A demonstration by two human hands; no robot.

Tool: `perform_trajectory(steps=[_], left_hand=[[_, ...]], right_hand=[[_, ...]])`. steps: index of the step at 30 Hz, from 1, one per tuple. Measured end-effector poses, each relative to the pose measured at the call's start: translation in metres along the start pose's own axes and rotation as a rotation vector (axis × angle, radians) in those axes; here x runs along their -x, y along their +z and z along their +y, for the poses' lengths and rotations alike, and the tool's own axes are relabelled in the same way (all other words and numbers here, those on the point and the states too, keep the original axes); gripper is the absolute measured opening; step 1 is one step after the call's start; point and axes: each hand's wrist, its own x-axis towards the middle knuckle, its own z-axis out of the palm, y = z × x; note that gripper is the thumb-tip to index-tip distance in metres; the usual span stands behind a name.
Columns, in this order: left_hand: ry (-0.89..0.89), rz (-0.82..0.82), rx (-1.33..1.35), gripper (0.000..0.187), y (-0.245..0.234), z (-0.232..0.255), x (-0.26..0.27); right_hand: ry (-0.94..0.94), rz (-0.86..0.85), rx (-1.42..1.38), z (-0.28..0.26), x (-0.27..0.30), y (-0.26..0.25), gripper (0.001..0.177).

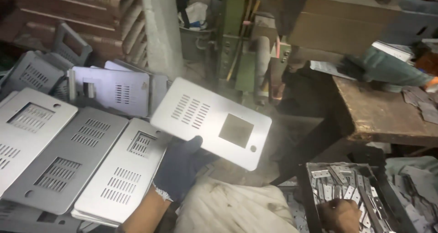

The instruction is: The person places a perforated metal faceplate under a press machine, operates the press to punch the panel with visible sparks, then removes the pressed panel and stacks it with finished panels, repeating the cycle with new panels.

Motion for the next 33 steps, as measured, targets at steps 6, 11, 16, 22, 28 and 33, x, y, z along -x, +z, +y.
perform_trajectory(steps=[6,11,16,22,28,33], left_hand=[[-0.168,0.011,0.057,0.042,-0.018,-0.014,-0.008],[-0.119,-0.192,-0.002,0.045,-0.021,-0.030,-0.010],[-0.135,-0.208,-0.068,0.044,-0.025,-0.043,-0.011],[-0.150,-0.182,-0.150,0.045,-0.021,-0.033,-0.006],[-0.118,-0.192,-0.246,0.038,-0.028,-0.038,-0.009],[0.123,-0.269,-0.578,0.033,-0.036,-0.040,-0.009]], right_hand=[[-0.115,0.085,-0.375,0.002,-0.011,-0.017,0.024],[-0.198,-0.028,-1.343,-0.141,0.091,-0.180,0.027],[-0.452,-0.134,-1.143,-0.239,0.156,-0.246,0.031],[-0.655,-0.056,-0.691,-0.289,0.182,-0.253,0.026],[-0.698,-0.121,-0.555,-0.297,0.191,-0.254,0.018],[-0.668,-0.280,-0.587,-0.299,0.193,-0.247,0.014]])
